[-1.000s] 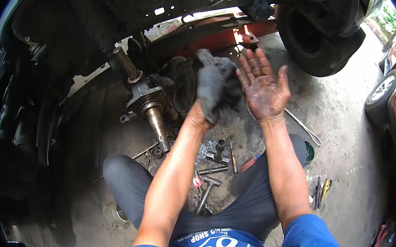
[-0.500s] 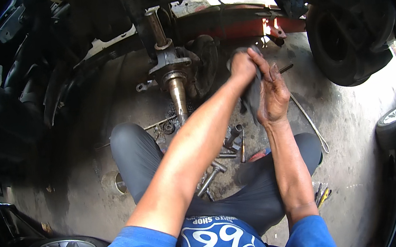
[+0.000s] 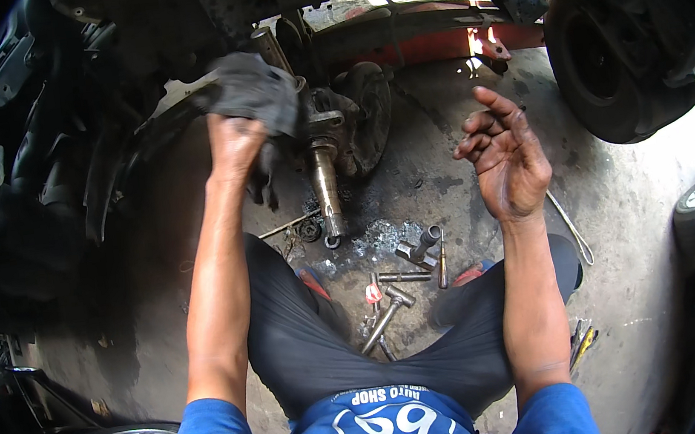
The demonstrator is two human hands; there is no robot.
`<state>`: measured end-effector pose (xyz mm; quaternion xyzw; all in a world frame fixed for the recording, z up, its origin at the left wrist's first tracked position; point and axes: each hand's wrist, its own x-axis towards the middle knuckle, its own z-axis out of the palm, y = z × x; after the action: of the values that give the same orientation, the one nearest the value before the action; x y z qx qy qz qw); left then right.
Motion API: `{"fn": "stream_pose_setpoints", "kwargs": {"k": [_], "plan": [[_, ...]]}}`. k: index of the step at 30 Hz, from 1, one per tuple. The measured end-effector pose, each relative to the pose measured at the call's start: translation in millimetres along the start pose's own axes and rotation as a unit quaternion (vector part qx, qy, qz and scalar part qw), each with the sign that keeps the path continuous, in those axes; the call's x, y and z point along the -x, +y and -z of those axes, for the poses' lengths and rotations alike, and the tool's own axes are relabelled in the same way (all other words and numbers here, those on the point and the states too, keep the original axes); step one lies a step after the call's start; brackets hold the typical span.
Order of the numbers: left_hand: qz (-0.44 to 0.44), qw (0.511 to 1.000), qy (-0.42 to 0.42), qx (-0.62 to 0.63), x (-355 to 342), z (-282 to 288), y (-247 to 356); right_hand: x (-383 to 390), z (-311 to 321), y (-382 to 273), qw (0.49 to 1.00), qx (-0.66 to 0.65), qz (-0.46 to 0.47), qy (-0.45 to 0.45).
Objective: The person is repairing a car's suspension system. They use a hammer and a screwdriver to remove and adjust components of the wheel hub assembly, including a bearing and a retaining clip.
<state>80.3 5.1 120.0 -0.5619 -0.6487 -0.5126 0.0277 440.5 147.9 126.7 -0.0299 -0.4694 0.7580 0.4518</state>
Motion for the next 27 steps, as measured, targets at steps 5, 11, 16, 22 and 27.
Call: {"fn": "stream_pose_setpoints", "kwargs": {"k": [5, 11, 16, 22, 27], "plan": [[-0.139, 0.948, 0.003, -0.285, -21, -41, -32, 1, -11, 2, 0.999, 0.050, -0.002, -0.022], [-0.183, 0.903, 0.177, -0.346, -67, -30, -22, 6, -10, -4, 0.994, 0.106, -0.001, -0.032], [-0.173, 0.915, 0.268, -0.247, -95, -28, -34, 7, -12, -2, 0.993, 0.117, -0.008, -0.035], [0.116, 0.841, 0.111, -0.517, -95, 31, -74, 7, -11, -5, 0.989, 0.143, -0.016, -0.029], [0.219, 0.912, 0.344, -0.038, -56, 41, -59, 6, -14, -8, 0.978, 0.208, 0.006, -0.029]]}}
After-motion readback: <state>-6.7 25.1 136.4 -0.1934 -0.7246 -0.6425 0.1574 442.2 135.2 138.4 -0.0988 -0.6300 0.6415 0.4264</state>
